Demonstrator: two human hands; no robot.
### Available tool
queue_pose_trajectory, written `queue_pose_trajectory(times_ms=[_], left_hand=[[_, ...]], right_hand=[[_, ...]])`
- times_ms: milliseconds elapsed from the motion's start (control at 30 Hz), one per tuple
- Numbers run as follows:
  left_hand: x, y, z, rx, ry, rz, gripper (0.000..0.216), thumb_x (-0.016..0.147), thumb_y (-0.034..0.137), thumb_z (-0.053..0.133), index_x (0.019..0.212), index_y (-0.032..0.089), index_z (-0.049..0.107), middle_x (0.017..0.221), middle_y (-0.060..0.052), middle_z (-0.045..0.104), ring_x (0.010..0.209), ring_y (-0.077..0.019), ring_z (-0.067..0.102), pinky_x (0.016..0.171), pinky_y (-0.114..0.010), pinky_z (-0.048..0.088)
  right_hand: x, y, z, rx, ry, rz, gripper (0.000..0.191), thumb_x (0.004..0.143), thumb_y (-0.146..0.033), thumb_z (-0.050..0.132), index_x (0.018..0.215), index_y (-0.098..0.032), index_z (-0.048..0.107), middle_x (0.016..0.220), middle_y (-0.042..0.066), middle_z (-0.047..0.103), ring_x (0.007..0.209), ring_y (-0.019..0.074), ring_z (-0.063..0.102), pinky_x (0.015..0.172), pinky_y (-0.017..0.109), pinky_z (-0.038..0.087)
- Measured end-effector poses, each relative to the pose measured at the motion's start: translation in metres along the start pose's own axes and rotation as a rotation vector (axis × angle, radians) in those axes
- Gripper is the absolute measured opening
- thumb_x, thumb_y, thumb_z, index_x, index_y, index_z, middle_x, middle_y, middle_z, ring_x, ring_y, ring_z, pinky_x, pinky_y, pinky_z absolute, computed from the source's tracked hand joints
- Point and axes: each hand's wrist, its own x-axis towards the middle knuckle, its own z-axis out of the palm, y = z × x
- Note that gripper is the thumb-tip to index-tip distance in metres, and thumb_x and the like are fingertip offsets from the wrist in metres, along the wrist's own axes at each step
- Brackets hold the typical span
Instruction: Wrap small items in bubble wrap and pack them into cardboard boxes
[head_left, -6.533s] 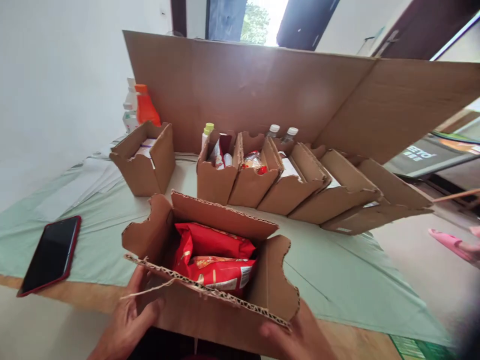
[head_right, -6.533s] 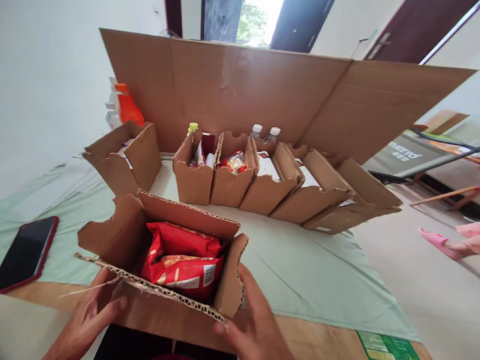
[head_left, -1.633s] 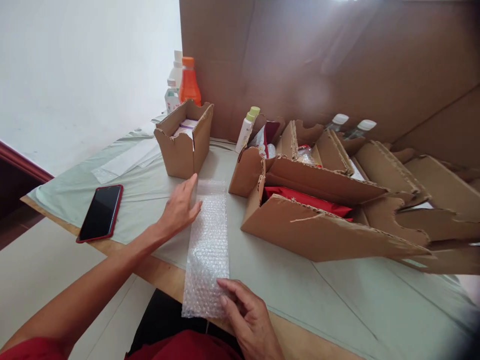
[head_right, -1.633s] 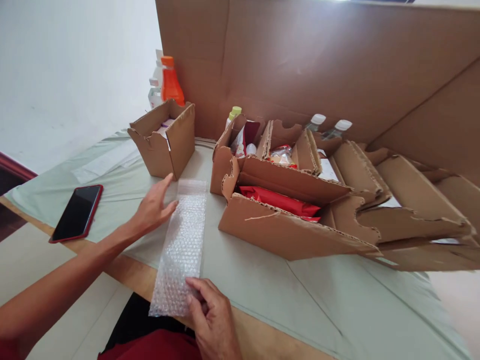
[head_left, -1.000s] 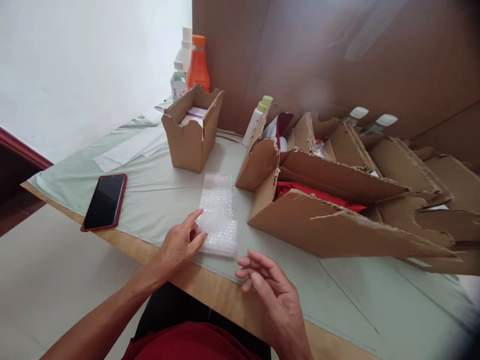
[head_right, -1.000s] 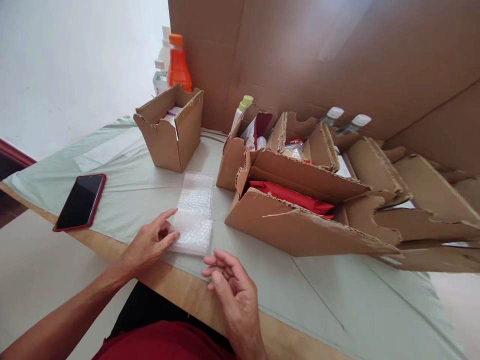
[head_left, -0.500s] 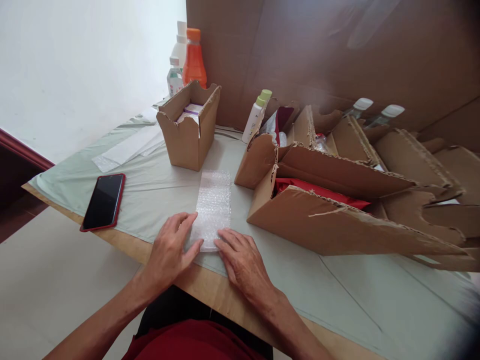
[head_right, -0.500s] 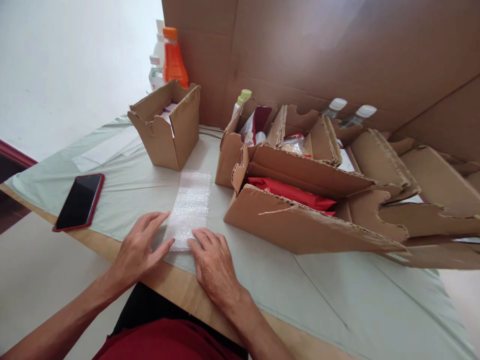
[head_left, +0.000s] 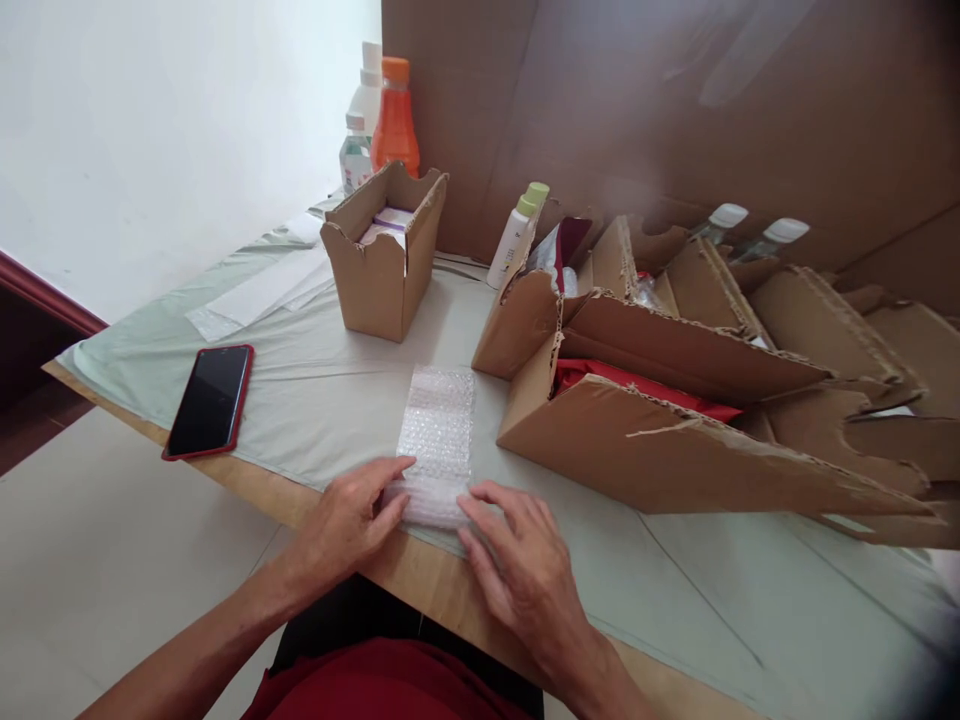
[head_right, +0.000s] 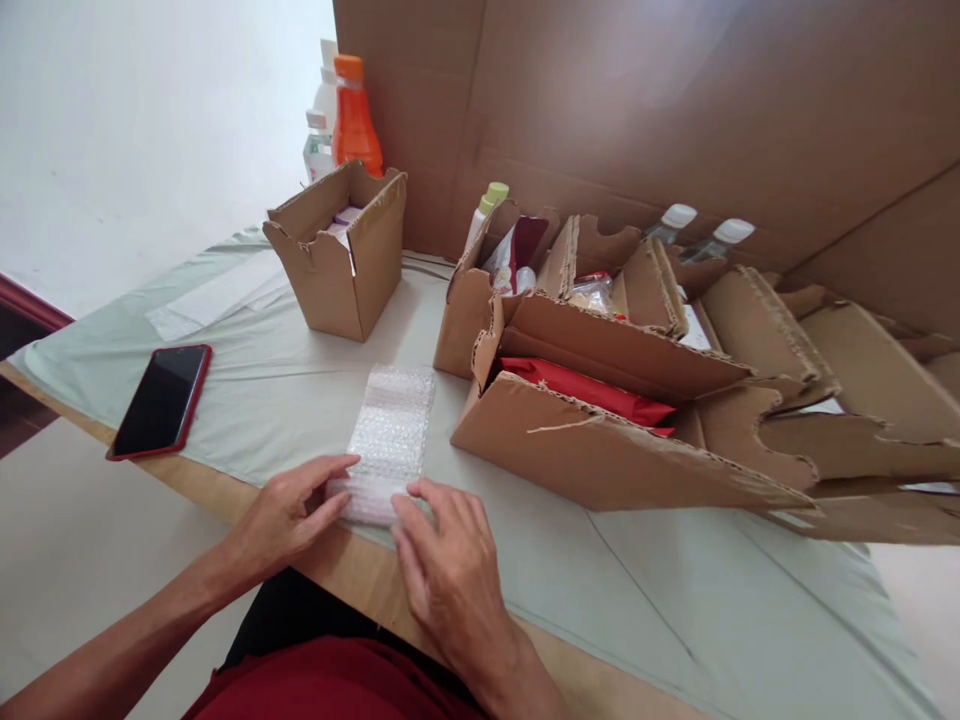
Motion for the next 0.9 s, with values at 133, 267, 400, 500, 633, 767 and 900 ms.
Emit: queue_pose_trajectory(times_ms=[133, 267, 400, 500, 633, 767, 900], left_hand=[[0.006, -0.002, 0.006, 0.169, 0.101, 0.118, 0.033, 0.098, 0.017, 0.052, 0.129, 0.016, 0.063, 0.113, -0.012, 0.070, 0.099, -0.0254, 0.069, 0.085, -0.039, 0.058], [-0.007, 0.004, -0.003, 0.143, 0.078, 0.233, 0.035, 0.096, 0.019, 0.059, 0.131, 0.019, 0.060, 0.122, -0.012, 0.067, 0.113, -0.0273, 0.062, 0.098, -0.044, 0.052], [-0.017, 0.007, -0.010, 0.026, -0.033, 0.218, 0.041, 0.097, 0.014, 0.055, 0.137, 0.022, 0.054, 0.103, -0.005, 0.072, 0.097, -0.0217, 0.064, 0.089, -0.039, 0.053], [-0.007, 0.002, -0.004, 0.064, 0.006, 0.172, 0.036, 0.099, 0.015, 0.054, 0.135, 0.019, 0.056, 0.096, -0.005, 0.072, 0.087, -0.0211, 0.065, 0.081, -0.037, 0.053], [0.009, -0.006, 0.008, 0.204, 0.138, 0.192, 0.027, 0.100, 0.017, 0.052, 0.126, 0.014, 0.061, 0.102, -0.011, 0.071, 0.091, -0.0253, 0.065, 0.081, -0.041, 0.054], [0.001, 0.000, 0.004, 0.178, 0.123, 0.273, 0.033, 0.098, 0.020, 0.059, 0.130, 0.016, 0.059, 0.122, -0.015, 0.066, 0.113, -0.0289, 0.060, 0.096, -0.046, 0.050], [-0.013, 0.008, -0.006, 0.057, -0.014, 0.271, 0.043, 0.097, 0.015, 0.057, 0.139, 0.021, 0.051, 0.114, -0.009, 0.069, 0.107, -0.0251, 0.060, 0.096, -0.044, 0.049]], right_hand=[[0.004, -0.001, 0.011, -0.045, -0.133, -0.078, 0.024, 0.095, -0.009, 0.054, 0.115, -0.017, 0.065, 0.116, 0.011, 0.071, 0.109, 0.0283, 0.063, 0.092, 0.043, 0.047], [0.011, 0.004, 0.013, 0.063, -0.187, -0.036, 0.021, 0.097, -0.007, 0.054, 0.110, -0.019, 0.066, 0.103, 0.007, 0.075, 0.096, 0.0246, 0.065, 0.087, 0.041, 0.047], [0.007, 0.002, 0.000, 0.211, -0.278, 0.045, 0.025, 0.097, -0.008, 0.055, 0.116, -0.023, 0.065, 0.099, 0.003, 0.075, 0.091, 0.0215, 0.065, 0.086, 0.038, 0.049], [0.002, 0.001, -0.004, 0.133, -0.164, 0.042, 0.026, 0.099, -0.014, 0.055, 0.124, -0.019, 0.061, 0.115, 0.009, 0.073, 0.104, 0.0254, 0.064, 0.090, 0.042, 0.049], [0.003, 0.005, 0.005, -0.014, -0.122, -0.029, 0.032, 0.096, -0.016, 0.059, 0.128, -0.017, 0.060, 0.128, 0.015, 0.067, 0.115, 0.0310, 0.060, 0.095, 0.048, 0.047], [0.006, 0.010, 0.011, 0.035, -0.163, -0.031, 0.030, 0.095, -0.014, 0.059, 0.125, -0.019, 0.061, 0.114, 0.010, 0.074, 0.111, 0.0296, 0.063, 0.096, 0.048, 0.047], [0.002, 0.008, 0.002, 0.185, -0.221, 0.033, 0.028, 0.100, -0.015, 0.056, 0.127, -0.023, 0.060, 0.109, 0.006, 0.075, 0.104, 0.0243, 0.065, 0.092, 0.042, 0.049]])
